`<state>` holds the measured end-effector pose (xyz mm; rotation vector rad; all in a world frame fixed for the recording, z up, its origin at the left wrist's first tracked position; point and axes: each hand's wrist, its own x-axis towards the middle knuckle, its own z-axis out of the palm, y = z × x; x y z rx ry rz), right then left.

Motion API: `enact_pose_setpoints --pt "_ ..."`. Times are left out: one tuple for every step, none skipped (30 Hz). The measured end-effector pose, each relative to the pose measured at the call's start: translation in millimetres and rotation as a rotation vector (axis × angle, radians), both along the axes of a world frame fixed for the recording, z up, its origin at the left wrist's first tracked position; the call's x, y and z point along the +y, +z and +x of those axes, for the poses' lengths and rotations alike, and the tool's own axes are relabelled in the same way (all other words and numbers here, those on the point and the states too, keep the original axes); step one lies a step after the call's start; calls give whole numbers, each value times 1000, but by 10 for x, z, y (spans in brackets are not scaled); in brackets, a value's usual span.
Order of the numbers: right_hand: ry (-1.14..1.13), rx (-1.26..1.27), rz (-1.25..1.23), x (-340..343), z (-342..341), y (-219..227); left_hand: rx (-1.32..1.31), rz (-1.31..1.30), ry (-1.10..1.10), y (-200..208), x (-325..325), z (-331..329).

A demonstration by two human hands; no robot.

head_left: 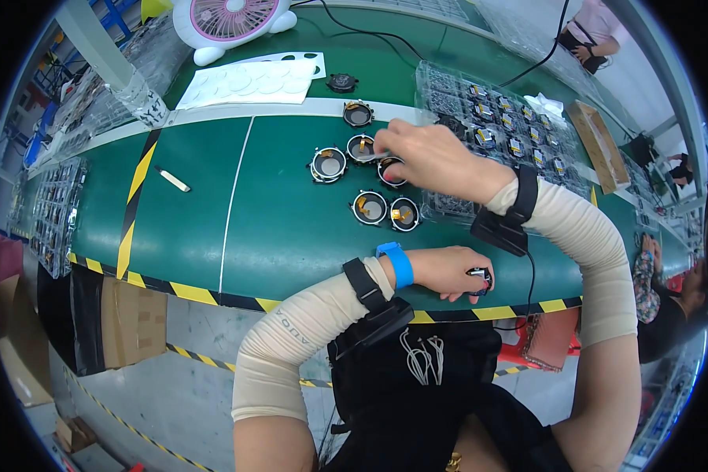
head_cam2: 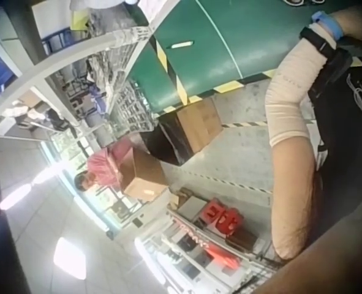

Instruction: The person picks up a watch component from a tray, places it on the table, and uses tweezers to peel a film from it. They then pick up a watch case, insert the component into it, and press the parts together.

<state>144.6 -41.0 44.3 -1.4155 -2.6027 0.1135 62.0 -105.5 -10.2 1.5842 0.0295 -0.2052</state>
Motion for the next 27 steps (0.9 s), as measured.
enact_pose_setpoints --pt "-1 1 -1 -48 -47 6 -3 1 2 -5 0 2" --pt "44 -18 -14 -95 -103 7 -4 3 5 -10 0 1" --pt "85 -38 -27 -136 -143 13 -8 5 5 -8 -5 10" --pt "126 -58 -39 -153 -169 14 -8 5 2 -6 -12 17" --pt "124 -57 -39 -151 -184 -3 -5 22 -4 -3 -20 22" --pt "136 -85 -31 -147 -196 -38 -3 39 -10 -2 -29 26" --pt "148 -114 -23 -145 -203 -74 -2 56 -15 -3 -41 31" --pt "162 -142 -14 -138 -214 -80 -1 57 -16 -3 -42 29" --pt "161 -141 -14 -136 -203 -73 1 45 -7 -7 -46 26" --pt "158 -108 -14 -139 -175 -59 2 32 1 -11 -50 22" --pt "156 -75 -14 -146 -144 -42 2 19 10 -18 -54 15" --pt "153 -41 -15 -158 -120 -31 2 18 9 -28 -57 4" --pt "151 -41 -15 -183 -85 1 -2 23 5 -23 -55 7" --pt "145 -51 -45 -217 -52 40 -6 27 0 -20 -53 7" --pt "138 -61 -75 -250 -26 73 -10 31 -6 -17 -49 5" --pt "130 -69 -105 -270 -13 87 -9 32 -11 -15 -43 -4" --pt "124 -67 -104 -276 -12 75 -13 34 -7 -13 -30 -21" --pt "115 -77 -85 -285 26 61 -21 39 -17 0 -12 -2" --pt "104 -88 -64 -292 66 54 -28 45 -28 21 13 18" --pt "93 -97 -51 -326 69 68 -29 43 -49 26 17 16" --pt "69 -97 -51 -351 111 120 -39 -35 33 40 35 11" --pt "57 13 -44 -365 187 214 -48 -110 112 64 64 6" --pt "38 122 -31 -413 266 357 -54 -183 182 104 75 20" --pt "10 227 -5 -463 350 451 -43 -239 236 114 80 18" --pt "-53 204 24 -542 454 467 -45 -289 267 112 91 59" --pt "5 259 63 -639 514 419 -2 -339 279 115 87 56" --pt "64 310 110 -730 562 372 45 -379 288 123 72 27"
